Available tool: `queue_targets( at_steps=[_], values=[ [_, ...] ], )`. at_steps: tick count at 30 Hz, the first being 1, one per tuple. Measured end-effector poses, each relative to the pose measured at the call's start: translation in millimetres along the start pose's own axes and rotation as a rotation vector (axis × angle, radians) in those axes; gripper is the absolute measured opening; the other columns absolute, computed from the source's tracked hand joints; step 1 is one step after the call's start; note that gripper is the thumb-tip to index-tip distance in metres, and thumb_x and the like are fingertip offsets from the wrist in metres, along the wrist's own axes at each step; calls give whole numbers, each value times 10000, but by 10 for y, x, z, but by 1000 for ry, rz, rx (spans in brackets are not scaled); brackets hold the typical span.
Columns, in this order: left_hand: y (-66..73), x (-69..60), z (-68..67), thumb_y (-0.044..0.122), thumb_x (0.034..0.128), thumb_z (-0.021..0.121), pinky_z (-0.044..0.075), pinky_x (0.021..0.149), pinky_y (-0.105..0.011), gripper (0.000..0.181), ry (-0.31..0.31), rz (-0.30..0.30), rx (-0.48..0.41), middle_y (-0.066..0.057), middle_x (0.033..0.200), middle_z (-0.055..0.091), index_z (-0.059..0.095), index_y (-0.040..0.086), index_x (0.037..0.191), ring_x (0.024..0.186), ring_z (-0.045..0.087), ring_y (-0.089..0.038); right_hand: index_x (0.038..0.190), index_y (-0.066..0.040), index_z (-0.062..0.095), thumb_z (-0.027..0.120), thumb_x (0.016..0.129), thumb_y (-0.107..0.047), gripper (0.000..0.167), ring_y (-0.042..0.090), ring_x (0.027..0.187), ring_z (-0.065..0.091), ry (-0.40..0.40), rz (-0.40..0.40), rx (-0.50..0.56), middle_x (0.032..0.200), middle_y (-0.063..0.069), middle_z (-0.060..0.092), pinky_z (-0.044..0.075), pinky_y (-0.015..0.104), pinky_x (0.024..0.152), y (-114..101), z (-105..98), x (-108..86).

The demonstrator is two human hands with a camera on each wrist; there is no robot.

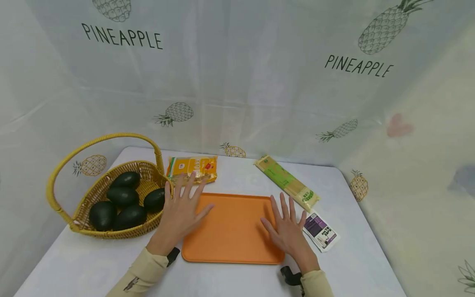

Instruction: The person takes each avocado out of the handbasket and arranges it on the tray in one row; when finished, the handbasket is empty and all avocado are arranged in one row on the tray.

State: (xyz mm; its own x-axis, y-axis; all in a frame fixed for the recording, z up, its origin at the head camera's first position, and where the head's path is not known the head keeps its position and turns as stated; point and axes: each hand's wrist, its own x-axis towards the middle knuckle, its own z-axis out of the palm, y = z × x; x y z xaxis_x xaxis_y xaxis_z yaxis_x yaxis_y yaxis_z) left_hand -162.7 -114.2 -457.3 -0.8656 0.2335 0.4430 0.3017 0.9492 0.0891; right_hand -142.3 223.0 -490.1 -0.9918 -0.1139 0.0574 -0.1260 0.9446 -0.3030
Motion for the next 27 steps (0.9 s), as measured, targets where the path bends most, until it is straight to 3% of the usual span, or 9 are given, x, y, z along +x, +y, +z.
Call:
queue_targets(
  at_steps=[5, 11, 20, 27],
  values=[
    [-45, -2, -27, 612, 952, 713, 263, 1210, -809, 808, -14, -27, -15, -201, 1706, 400, 510, 185, 1607, 1590, 316, -485, 1727, -198, 227, 499, 1088, -576, 791, 480, 1665, 22, 13, 1, 11, 1812, 177, 92, -39, 856, 1204, 39, -24, -19],
    [-100, -15, -46, 619, 986, 666, 263, 1202, -824, 789, -62, -67, -11, -199, 1712, 390, 493, 181, 1620, 1600, 286, -478, 1733, -210, 192, 478, 1106, -548, 767, 480, 1669, -24, -37, 37, 18, 1821, 160, 37, -71, 854, 1204, 100, -25, -33],
    [-289, -76, -127, 548, 1043, 626, 193, 1201, -851, 727, -139, -173, -73, -213, 1716, 344, 467, 142, 1625, 1607, 212, -521, 1732, -193, 191, 454, 1118, -519, 743, 494, 1663, -40, -49, 49, 43, 1817, 174, 42, -102, 862, 1185, 203, 16, -105],
    [-450, -168, -193, 422, 1066, 630, 256, 1169, -850, 656, -133, -189, -52, -278, 1672, 387, 464, 109, 1617, 1561, 266, -567, 1718, -176, 250, 459, 1126, -486, 700, 503, 1657, -35, -33, 48, 75, 1810, 189, 72, -113, 886, 1154, 325, 105, -160]
  ],
)
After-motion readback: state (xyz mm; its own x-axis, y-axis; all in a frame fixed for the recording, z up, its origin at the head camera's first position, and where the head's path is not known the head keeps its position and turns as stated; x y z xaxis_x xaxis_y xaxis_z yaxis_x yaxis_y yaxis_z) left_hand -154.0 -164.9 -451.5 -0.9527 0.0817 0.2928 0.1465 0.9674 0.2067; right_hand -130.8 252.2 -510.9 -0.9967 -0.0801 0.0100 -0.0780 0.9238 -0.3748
